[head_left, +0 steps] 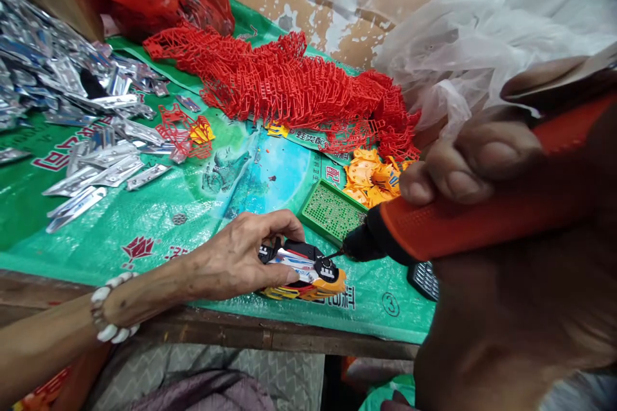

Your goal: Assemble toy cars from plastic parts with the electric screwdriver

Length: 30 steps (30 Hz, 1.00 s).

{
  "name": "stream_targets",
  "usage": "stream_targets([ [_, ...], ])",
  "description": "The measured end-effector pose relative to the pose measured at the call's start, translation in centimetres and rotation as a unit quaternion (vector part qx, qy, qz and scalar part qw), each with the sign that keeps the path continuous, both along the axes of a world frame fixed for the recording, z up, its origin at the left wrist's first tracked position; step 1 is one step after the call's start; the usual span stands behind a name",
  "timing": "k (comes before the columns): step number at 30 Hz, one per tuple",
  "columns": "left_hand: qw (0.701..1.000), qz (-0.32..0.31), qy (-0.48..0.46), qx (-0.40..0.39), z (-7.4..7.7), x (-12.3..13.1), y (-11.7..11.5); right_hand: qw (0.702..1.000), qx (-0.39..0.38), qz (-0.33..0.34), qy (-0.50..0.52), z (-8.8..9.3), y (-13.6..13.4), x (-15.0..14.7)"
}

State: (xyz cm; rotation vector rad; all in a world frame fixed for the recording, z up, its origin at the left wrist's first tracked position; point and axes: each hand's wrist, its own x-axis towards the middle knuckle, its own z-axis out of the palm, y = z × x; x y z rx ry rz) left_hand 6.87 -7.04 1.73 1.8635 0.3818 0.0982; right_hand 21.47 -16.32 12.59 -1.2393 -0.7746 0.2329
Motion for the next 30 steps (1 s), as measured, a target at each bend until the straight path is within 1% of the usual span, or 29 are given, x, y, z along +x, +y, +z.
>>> stream_targets([
  [3, 1.0, -0.009, -0.018, 0.012, -0.2, -0.1, 0.0, 0.995, -0.023, -0.04, 0.09, -0.1, 0.0, -0.3],
  [5, 0.999, -0.014, -0.025, 0.016, -0.4, -0.1, 0.1, 0.994, -0.02, -0.046, 0.099, -0.1, 0.0, -0.3],
  [14, 0.999, -0.019, -0.034, 0.009, -0.2, -0.1, -0.1, 0.998, -0.018, 0.036, 0.039, -1.0, -0.5, -0.1],
  [21, 0.997, -0.026, -0.066, -0.004, -0.4, -0.1, -0.1, 0.998, -0.003, 0.042, 0.05, -0.9, -0.5, -0.1],
  [27, 0.992, -0.053, -0.114, -0.003, -0.8, -0.1, 0.1, 0.993, 0.001, 0.09, 0.07, -1.2, -1.3, 0.4],
  [30, 0.991, -0.06, -0.12, 0.013, -1.0, -0.1, 0.2, 0.993, 0.01, 0.095, 0.073, -1.4, -1.4, 0.6],
])
